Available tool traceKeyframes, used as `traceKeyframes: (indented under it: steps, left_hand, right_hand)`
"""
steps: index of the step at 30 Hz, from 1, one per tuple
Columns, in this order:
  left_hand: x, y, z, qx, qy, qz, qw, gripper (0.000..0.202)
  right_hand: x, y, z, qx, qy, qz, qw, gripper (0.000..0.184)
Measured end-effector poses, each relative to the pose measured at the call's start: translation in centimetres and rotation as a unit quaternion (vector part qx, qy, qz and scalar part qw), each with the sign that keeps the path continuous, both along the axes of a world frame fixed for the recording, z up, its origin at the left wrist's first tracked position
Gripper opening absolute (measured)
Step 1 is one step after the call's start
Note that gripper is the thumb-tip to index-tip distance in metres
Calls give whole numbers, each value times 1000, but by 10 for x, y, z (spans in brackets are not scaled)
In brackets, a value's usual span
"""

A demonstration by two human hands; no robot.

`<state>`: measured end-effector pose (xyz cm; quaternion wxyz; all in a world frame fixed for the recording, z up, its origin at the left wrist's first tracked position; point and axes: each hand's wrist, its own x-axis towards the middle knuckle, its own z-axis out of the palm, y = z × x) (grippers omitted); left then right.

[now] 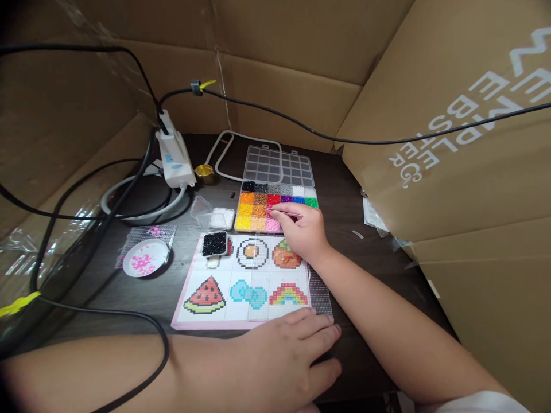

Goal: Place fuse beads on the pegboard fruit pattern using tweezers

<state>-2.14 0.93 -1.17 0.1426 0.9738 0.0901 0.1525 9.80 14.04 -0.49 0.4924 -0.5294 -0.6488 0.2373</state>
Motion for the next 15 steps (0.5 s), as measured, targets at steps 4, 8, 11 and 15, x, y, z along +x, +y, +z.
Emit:
traceKeyframes:
  steps: [4,8,11,15]
  left_hand:
    - [0,0,2,0,6,2,1000,46]
    - [-1,1,5,-1,13,1,1000,44]
    - [-1,1,6,0,13,1,1000,44]
    - [-2,1,7,-1,13,3,1000,44]
  right_hand:
    - [0,0,-1,-5,3,0,1000,9]
    - [0,0,-1,-9,4,-1,1000,9]
    - [0,0,0,-10,2,-1,1000,9]
    - [1,1,-1,-4,11,-7,1000,9]
